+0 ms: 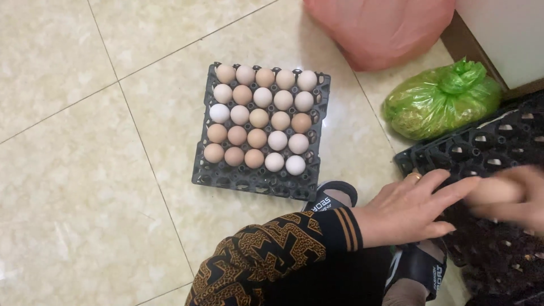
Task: Arranging eggs into plastic trays and stacking the trays on a tiled floor.
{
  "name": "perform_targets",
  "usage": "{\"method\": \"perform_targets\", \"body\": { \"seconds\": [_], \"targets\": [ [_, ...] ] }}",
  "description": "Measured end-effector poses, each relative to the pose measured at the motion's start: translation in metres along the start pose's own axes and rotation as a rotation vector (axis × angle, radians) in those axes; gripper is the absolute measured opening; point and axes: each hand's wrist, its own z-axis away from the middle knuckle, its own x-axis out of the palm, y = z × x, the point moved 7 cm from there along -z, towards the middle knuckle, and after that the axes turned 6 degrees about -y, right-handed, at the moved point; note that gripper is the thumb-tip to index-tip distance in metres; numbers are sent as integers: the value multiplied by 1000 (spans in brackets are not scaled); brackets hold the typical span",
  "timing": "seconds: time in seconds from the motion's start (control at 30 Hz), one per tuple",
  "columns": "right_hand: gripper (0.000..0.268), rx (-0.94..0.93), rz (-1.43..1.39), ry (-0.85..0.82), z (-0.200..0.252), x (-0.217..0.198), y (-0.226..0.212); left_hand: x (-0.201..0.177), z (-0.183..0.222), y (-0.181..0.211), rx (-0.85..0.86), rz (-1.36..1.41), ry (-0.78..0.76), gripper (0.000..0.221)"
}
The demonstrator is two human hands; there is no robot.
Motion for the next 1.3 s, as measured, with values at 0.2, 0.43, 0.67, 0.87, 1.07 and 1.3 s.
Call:
{"method": "perform_targets", "body": {
  "seconds": [0.2, 0.43, 0.67, 0.87, 1.07, 1.3],
  "targets": [
    [44, 124, 80, -407, 66, 53, -164, -26, 19, -12, -36, -40, -144, 57],
    [65, 24, -229, -437, 60, 66, -152, -82, 105, -50, -257, -20, 184, 57],
    [41, 76, -352, -398, 53, 52, -128, -98, 178, -88, -433, -196, 543, 56],
    [40, 65, -481, -361, 38, 42, -102, -77, 190, -118, -539, -351, 471, 52],
    [36, -35, -457, -144, 27, -11, -78, -82, 185, -123, -486, -343, 442, 63],
    [41, 142, 272, 582, 0, -139, 36, -78, 195, -133, -496, -391, 461, 72]
  ]
}}
